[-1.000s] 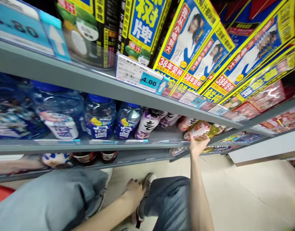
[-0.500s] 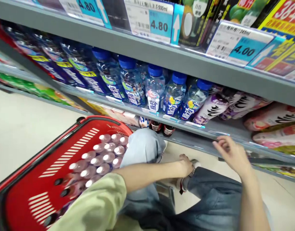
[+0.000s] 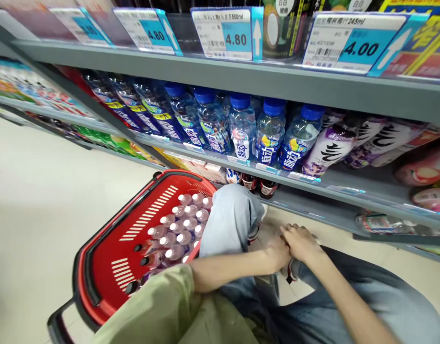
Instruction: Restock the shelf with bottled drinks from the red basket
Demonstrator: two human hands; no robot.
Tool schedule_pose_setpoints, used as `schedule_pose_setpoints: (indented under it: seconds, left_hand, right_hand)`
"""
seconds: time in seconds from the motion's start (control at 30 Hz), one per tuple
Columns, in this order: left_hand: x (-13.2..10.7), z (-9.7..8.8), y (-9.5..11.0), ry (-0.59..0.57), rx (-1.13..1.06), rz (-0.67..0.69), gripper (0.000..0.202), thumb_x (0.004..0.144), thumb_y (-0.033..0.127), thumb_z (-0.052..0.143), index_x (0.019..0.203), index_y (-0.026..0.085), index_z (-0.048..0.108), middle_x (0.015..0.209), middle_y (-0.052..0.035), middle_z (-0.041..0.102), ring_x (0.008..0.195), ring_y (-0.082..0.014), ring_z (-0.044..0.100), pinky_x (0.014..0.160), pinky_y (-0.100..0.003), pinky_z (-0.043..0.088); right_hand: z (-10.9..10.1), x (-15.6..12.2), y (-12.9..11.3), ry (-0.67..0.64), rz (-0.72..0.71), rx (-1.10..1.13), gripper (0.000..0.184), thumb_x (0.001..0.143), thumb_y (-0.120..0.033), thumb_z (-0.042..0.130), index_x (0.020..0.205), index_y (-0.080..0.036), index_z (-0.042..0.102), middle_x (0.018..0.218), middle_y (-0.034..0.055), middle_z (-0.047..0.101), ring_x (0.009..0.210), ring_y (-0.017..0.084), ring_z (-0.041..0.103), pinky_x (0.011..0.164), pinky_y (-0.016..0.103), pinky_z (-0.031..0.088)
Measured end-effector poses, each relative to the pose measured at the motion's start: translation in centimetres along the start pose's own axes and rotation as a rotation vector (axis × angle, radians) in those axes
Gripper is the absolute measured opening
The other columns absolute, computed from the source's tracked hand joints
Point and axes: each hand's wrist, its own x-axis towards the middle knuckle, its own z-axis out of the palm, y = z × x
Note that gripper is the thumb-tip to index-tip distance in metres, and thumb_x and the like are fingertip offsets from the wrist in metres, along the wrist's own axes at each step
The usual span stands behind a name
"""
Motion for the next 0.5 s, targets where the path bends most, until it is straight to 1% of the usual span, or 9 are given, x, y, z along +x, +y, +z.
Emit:
schedule_pose_setpoints:
  seconds: [0.07,0.13,0.23,0.27,0.33,0.4,0.43,0.47,0.5]
  left_hand:
    - [-3.4,0.7,0.7,0.025,-0.016,0.115,0.025,0.092,0.026,0.068,0.114,0.017,0.074,0.11,-0.0125,0.077,0.109,-0.0289,0.068,0.094,-0.043,0.052]
    - [-6.8,1.5,1.8,0.118,-0.058,0.192,0.021,0.097,0.031,0.062,0.109,0.017,0.07,0.1,-0.0079,0.076,0.097,-0.0233,0.07,0.085,-0.037,0.052]
    - [-11.7,2.2,3.5,0.267,-0.149,0.183,0.012,0.096,0.026,0.059,0.088,0.018,0.064,0.077,-0.0019,0.07,0.077,-0.0183,0.068,0.068,-0.033,0.049]
    - [-13.3,2.2,3.8,0.335,-0.195,0.165,0.011,0.096,0.024,0.057,0.089,0.019,0.064,0.073,-0.0005,0.068,0.071,-0.0169,0.066,0.064,-0.032,0.047]
    - [-16.6,1.6,3.3,0.517,-0.295,0.097,0.015,0.097,0.019,0.051,0.1,0.018,0.066,0.068,0.0009,0.067,0.063,-0.0146,0.062,0.06,-0.031,0.044]
    - [-19.8,0.9,1.2,0.641,-0.402,-0.074,0.022,0.098,0.017,0.046,0.102,0.018,0.068,0.067,0.0004,0.067,0.059,-0.0125,0.06,0.062,-0.027,0.045]
    - [-21.4,0.6,-0.4,0.63,-0.458,-0.212,0.024,0.099,0.02,0.045,0.095,0.018,0.068,0.071,-0.0018,0.07,0.062,-0.0123,0.062,0.065,-0.026,0.048]
    - [-22.9,0.6,-2.4,0.578,-0.509,-0.451,0.029,0.101,0.023,0.041,0.091,0.018,0.068,0.078,-0.0036,0.074,0.066,-0.0122,0.064,0.068,-0.025,0.05]
    - [-24.5,0.7,-4.6,0.495,-0.525,-0.68,0.033,0.101,0.028,0.039,0.097,0.017,0.069,0.086,-0.0047,0.076,0.072,-0.0137,0.067,0.072,-0.025,0.051]
  right_hand:
    - [0.3,-0.4,-1.1,-0.011,-0.014,0.011,0.049,0.095,-0.005,0.048,0.142,-0.008,0.059,0.133,0.0222,0.067,0.126,0.035,0.063,0.101,0.044,0.05]
    - [0.8,-0.9,-2.3,-0.019,-0.058,0.033,0.045,0.098,-0.013,0.053,0.142,-0.009,0.059,0.134,0.0221,0.067,0.126,0.035,0.063,0.101,0.045,0.049]
    - [2.0,-1.7,-4.2,-0.036,-0.177,0.066,0.045,0.097,-0.022,0.062,0.141,-0.01,0.061,0.131,0.0212,0.068,0.124,0.034,0.063,0.102,0.044,0.049]
    - [2.6,-1.9,-4.8,-0.042,-0.214,0.072,0.045,0.097,-0.023,0.063,0.14,-0.011,0.061,0.13,0.021,0.068,0.125,0.034,0.063,0.103,0.045,0.049]
    - [3.8,-2.1,-5.7,-0.063,-0.256,0.073,0.045,0.097,-0.021,0.063,0.14,-0.011,0.061,0.131,0.0212,0.068,0.126,0.034,0.062,0.104,0.045,0.048]
    - [4.8,-2.2,-6.4,-0.089,-0.269,0.059,0.045,0.096,-0.019,0.063,0.14,-0.01,0.062,0.131,0.022,0.068,0.125,0.035,0.062,0.104,0.048,0.048]
    - [5.2,-2.2,-6.7,-0.101,-0.27,0.048,0.045,0.096,-0.019,0.063,0.14,-0.01,0.062,0.131,0.0225,0.068,0.125,0.036,0.063,0.104,0.049,0.048]
    - [5.4,-2.2,-7.0,-0.109,-0.273,0.036,0.044,0.095,-0.018,0.064,0.138,-0.009,0.063,0.13,0.0228,0.068,0.124,0.036,0.063,0.103,0.049,0.048]
    - [5.5,-2.2,-7.2,-0.112,-0.28,0.026,0.043,0.095,-0.018,0.064,0.137,-0.009,0.064,0.129,0.0229,0.069,0.123,0.037,0.063,0.102,0.049,0.048]
